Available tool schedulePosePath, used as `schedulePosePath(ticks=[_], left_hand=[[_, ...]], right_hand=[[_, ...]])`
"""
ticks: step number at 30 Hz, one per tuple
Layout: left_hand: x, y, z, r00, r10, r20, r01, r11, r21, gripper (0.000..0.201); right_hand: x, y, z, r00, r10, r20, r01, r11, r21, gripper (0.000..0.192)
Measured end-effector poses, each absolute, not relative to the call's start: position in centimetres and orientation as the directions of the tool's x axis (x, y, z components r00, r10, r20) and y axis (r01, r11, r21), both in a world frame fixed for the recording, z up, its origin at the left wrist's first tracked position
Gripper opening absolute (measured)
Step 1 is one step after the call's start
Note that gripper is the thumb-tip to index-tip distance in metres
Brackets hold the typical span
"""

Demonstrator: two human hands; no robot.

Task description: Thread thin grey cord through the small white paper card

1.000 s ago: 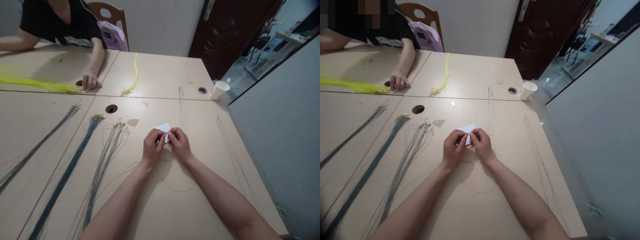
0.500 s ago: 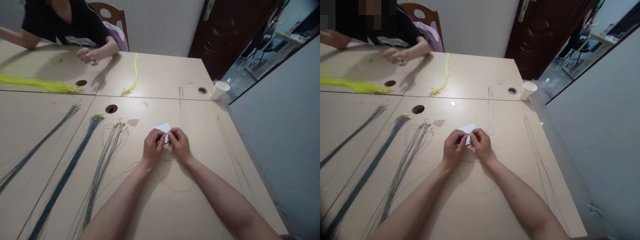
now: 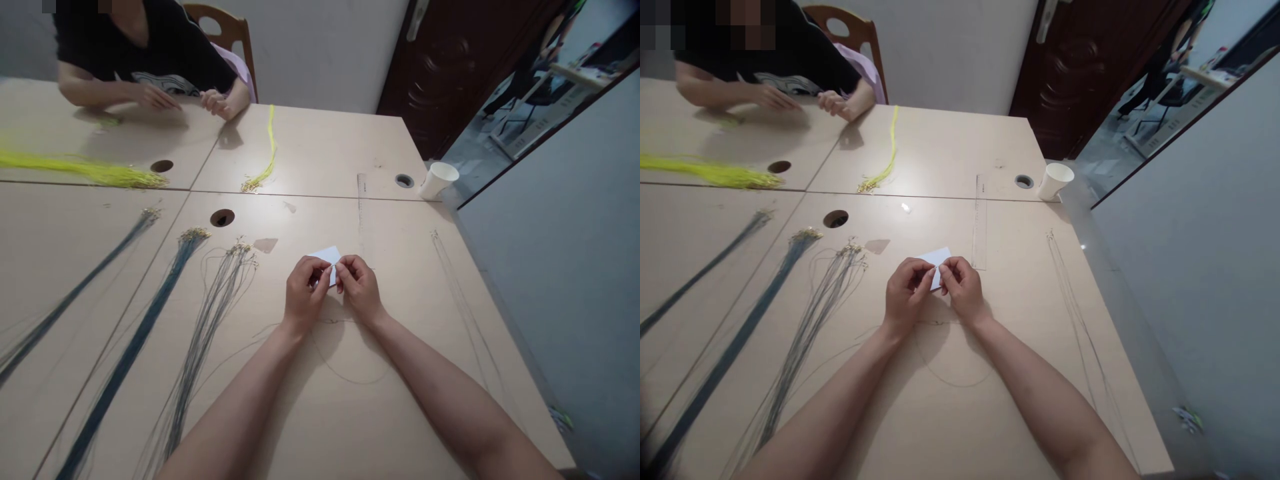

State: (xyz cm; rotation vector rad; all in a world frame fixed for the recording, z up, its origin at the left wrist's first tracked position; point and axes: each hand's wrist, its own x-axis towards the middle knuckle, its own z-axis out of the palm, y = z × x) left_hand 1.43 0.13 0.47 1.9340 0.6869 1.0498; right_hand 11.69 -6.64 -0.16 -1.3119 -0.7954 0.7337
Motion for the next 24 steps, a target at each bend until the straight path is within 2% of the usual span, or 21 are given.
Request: schedulePosePath(ticks=[15, 24], left_hand=[[1.38, 0.26, 0.35, 0.510, 0.743, 0.433, 0.110, -0.555, 0.824, 0.003], [1.35, 0.24, 0.41, 0.515, 0.696, 0.501, 0.109, -0.632, 0.767, 0.006]], right_hand=[[11.78, -6.62, -0.33, 0.534, 0.843, 0.068, -0.039, 0.105, -0.994, 0.015], [11.86, -6.67, -0.36, 0.520, 0.852, 0.060, -0.031, 0.089, -0.996, 0.014]])
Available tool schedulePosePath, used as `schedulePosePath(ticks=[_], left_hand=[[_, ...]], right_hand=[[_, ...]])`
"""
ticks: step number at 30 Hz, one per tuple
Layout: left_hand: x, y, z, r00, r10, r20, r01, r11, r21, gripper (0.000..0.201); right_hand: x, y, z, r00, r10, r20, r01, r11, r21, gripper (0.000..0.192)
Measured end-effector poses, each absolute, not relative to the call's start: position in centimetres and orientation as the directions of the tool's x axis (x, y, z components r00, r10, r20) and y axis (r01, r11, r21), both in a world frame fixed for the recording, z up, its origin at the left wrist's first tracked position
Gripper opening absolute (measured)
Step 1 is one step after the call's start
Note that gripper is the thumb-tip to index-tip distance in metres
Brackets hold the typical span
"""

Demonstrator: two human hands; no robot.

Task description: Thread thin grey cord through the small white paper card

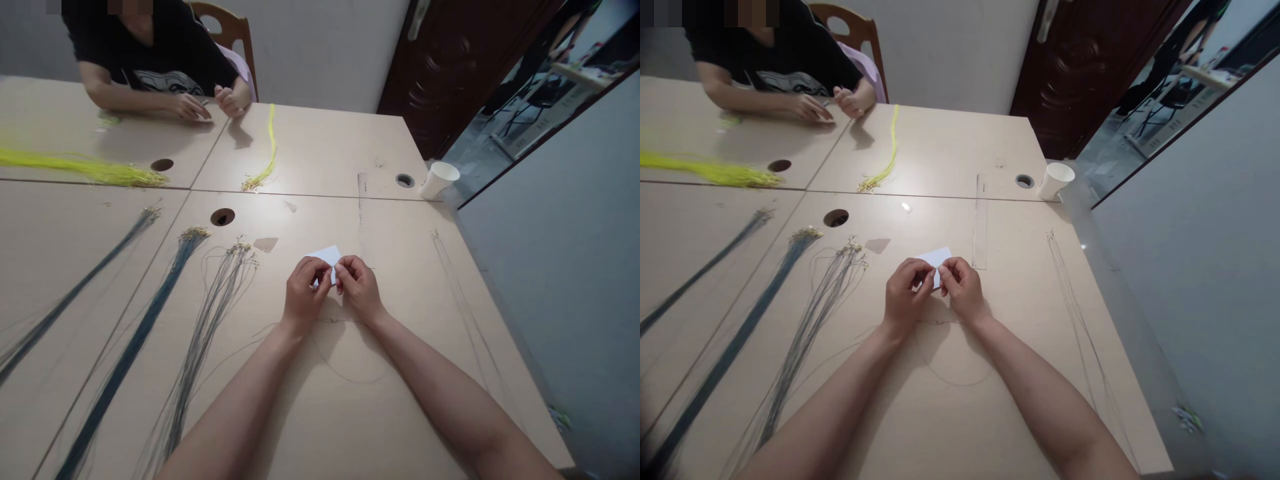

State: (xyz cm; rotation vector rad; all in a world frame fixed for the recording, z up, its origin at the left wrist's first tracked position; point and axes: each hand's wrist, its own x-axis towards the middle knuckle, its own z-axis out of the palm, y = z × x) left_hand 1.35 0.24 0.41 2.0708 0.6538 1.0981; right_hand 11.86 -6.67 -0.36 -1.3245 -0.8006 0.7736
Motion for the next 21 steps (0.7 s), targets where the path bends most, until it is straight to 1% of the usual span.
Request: schedulePosePath(ticks=[9, 21], left_hand=[[1.28, 0.31, 0.28, 0.541, 0.677, 0.498, 0.106, -0.643, 0.759, 0.006], [1.43, 0.28, 0.42, 0.542, 0.671, 0.506, 0.109, -0.654, 0.749, 0.007]], right_hand=[[11.85, -6.75, -0.47, 0.514, 0.857, 0.045, -0.062, 0.090, -0.994, 0.014], [11.87, -6.72, -0.30, 0.508, 0.860, 0.045, -0.049, 0.081, -0.996, 0.014]])
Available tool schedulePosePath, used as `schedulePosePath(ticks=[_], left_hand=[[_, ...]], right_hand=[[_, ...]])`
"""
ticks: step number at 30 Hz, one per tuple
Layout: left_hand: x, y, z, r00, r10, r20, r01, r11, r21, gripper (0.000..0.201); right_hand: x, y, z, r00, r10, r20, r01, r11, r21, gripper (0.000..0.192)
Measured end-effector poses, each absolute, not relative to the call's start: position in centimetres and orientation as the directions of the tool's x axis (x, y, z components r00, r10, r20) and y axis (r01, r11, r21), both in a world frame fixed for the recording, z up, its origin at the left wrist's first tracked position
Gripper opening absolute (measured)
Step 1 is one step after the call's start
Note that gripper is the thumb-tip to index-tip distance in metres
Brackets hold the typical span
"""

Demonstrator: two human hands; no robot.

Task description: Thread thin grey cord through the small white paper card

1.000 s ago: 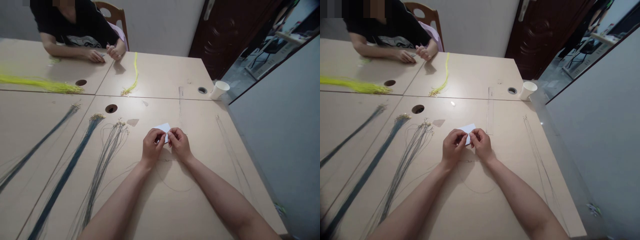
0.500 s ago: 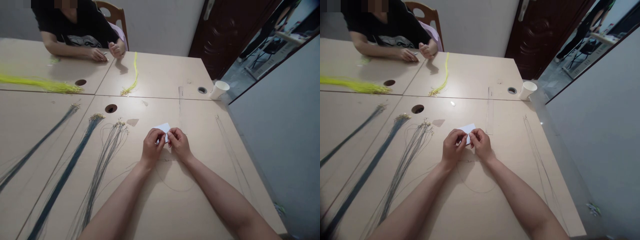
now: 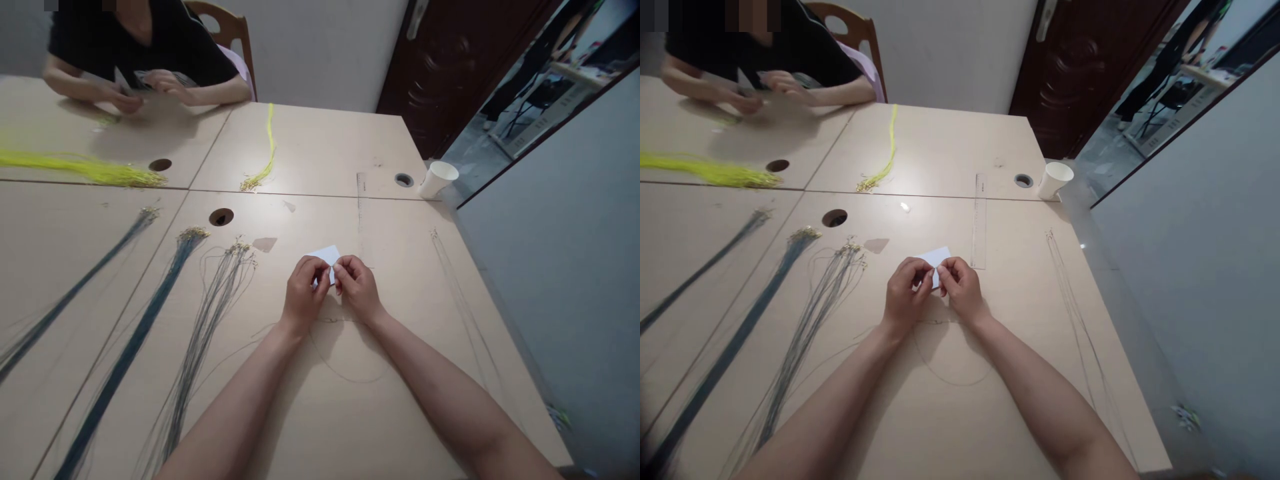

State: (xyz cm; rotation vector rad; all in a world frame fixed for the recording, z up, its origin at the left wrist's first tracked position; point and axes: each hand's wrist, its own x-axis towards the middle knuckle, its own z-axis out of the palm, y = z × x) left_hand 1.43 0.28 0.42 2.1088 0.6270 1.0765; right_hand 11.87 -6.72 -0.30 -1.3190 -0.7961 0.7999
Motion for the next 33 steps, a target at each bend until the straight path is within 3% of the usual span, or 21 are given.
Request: schedulePosePath(ticks=[33], left_hand=[[1.38, 0.23, 0.21, 0.521, 0.678, 0.519, 0.115, -0.658, 0.745, 0.004]], right_hand=[[11.85, -6.75, -0.14, 0.513, 0.858, 0.031, -0.075, 0.081, -0.994, 0.015]])
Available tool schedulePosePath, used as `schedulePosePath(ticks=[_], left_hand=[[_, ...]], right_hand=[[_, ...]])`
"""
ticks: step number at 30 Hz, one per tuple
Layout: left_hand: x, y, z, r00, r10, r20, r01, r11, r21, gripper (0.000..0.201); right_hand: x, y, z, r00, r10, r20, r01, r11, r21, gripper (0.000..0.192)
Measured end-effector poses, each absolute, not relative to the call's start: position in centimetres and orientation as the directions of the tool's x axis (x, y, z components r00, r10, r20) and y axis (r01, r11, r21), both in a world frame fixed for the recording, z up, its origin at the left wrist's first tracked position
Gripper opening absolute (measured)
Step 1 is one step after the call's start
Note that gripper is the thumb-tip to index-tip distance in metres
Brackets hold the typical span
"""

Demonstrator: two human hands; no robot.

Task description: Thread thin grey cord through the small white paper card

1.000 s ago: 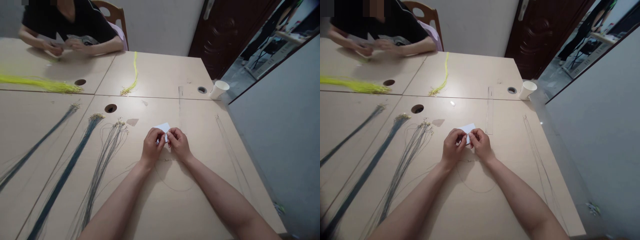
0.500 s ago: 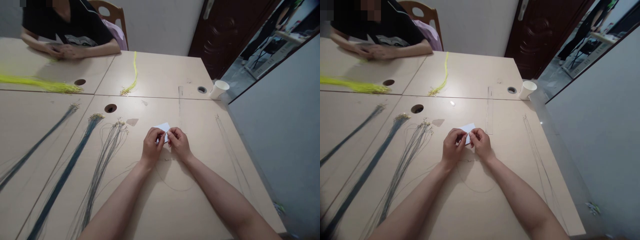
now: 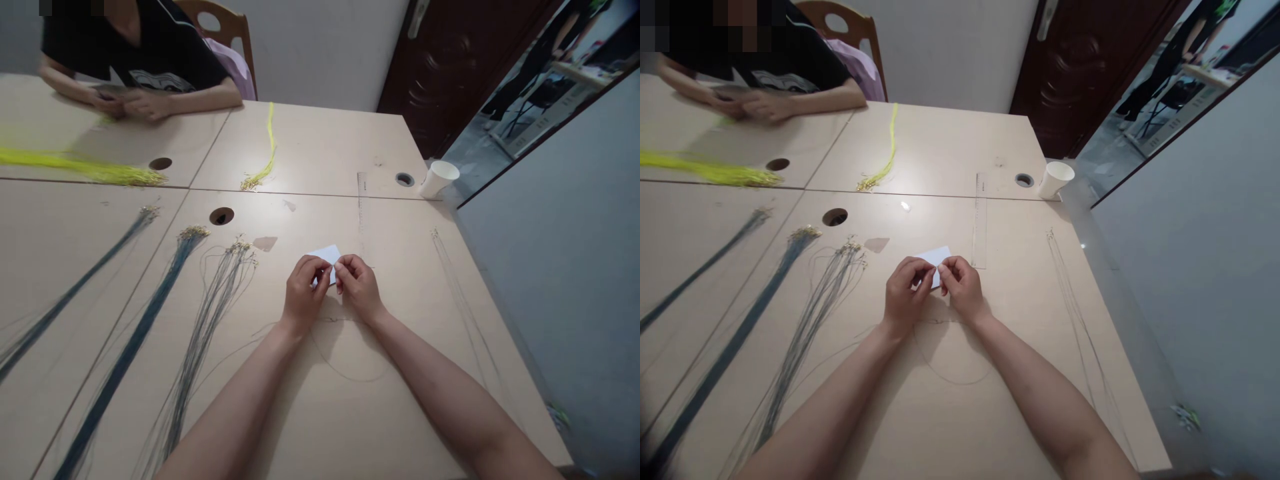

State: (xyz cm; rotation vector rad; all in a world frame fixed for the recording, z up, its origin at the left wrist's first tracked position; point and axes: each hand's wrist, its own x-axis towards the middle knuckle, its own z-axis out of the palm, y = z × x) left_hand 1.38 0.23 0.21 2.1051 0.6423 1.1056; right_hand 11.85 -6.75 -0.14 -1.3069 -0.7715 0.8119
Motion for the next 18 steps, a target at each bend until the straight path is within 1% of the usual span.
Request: schedulePosePath(ticks=[18], left_hand=[[1.37, 0.29, 0.25, 0.526, 0.634, 0.567, 0.116, -0.713, 0.691, 0.006]], right_hand=[[11.92, -6.66, -0.21, 0.517, 0.856, 0.022, -0.067, 0.066, -0.996, 0.016]])
